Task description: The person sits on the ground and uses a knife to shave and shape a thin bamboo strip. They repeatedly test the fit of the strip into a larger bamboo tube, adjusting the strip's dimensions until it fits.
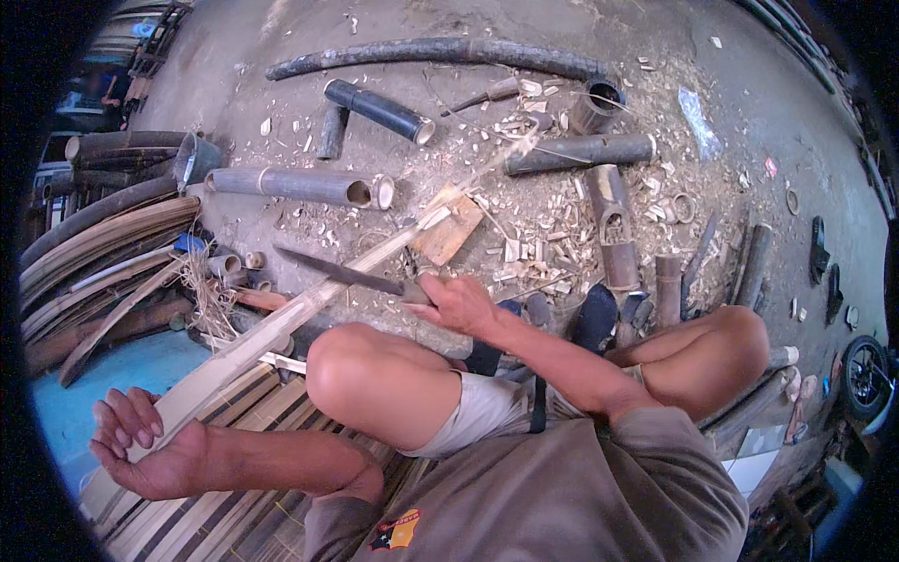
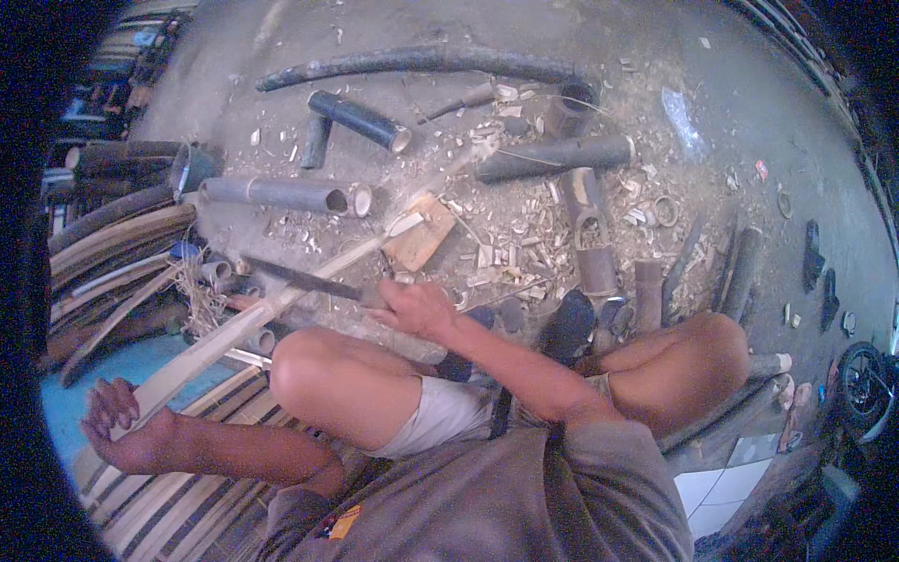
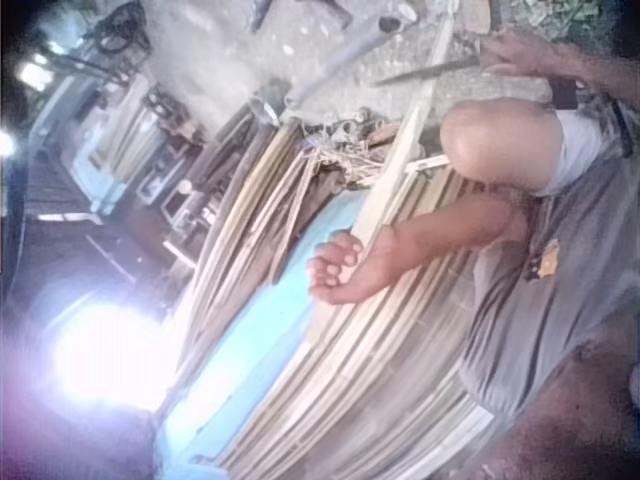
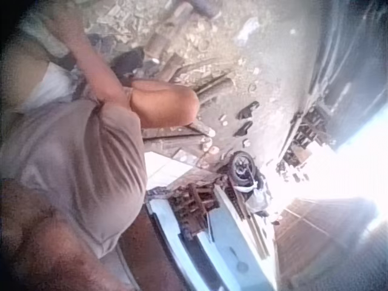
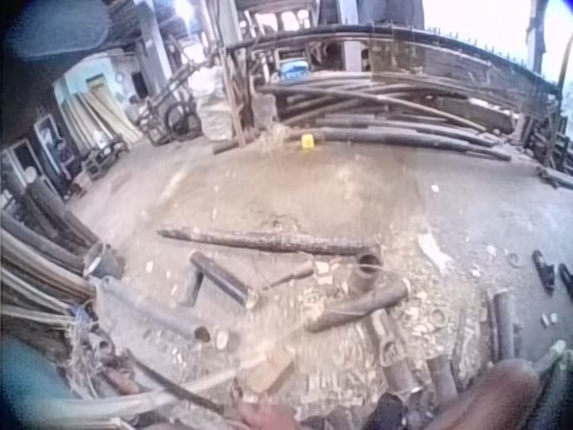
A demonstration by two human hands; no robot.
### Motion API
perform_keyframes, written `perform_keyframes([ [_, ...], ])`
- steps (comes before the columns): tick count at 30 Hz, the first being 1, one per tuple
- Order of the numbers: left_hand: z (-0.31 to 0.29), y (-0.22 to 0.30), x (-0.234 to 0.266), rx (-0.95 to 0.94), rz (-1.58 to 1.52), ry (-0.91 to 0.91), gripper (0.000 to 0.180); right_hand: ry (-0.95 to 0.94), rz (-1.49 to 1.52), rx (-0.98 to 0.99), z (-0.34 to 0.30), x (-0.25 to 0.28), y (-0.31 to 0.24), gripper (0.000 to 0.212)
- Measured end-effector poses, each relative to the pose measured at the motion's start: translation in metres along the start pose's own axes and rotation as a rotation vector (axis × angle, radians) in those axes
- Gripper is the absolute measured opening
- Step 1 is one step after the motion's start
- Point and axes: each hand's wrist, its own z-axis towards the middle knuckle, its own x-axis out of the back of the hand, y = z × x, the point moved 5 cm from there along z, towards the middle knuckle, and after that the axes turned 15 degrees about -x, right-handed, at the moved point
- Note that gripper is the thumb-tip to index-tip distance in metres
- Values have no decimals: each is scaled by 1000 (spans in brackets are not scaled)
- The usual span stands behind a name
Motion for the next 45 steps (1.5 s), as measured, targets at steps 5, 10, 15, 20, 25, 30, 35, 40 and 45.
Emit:
perform_keyframes([
  [5,36,-9,55,57,-63,-112,34,40,102,-299,16,-1,33,38],
  [10,30,-7,55,66,-80,-82,36,2,-115,138,-13,7,-24,45],
  [15,26,-12,41,125,-292,-144,28,62,119,-207,13,-17,54,46],
  [20,2,2,10,-36,12,35,35,39,37,-3,14,-18,34,46],
  [25,4,0,15,-54,60,14,35,28,32,-286,28,-2,65,47],
  [30,5,-3,11,-33,2,54,33,10,-83,-102,15,-14,51,48],
  [35,9,-4,32,-7,-26,15,32,-48,28,-270,18,-11,59,51],
  [40,9,-4,25,4,-102,-57,32,69,-47,-256,28,-11,82,53],
  [45,4,2,33,-47,72,72,33,-14,18,-196,33,-15,77,52],
])
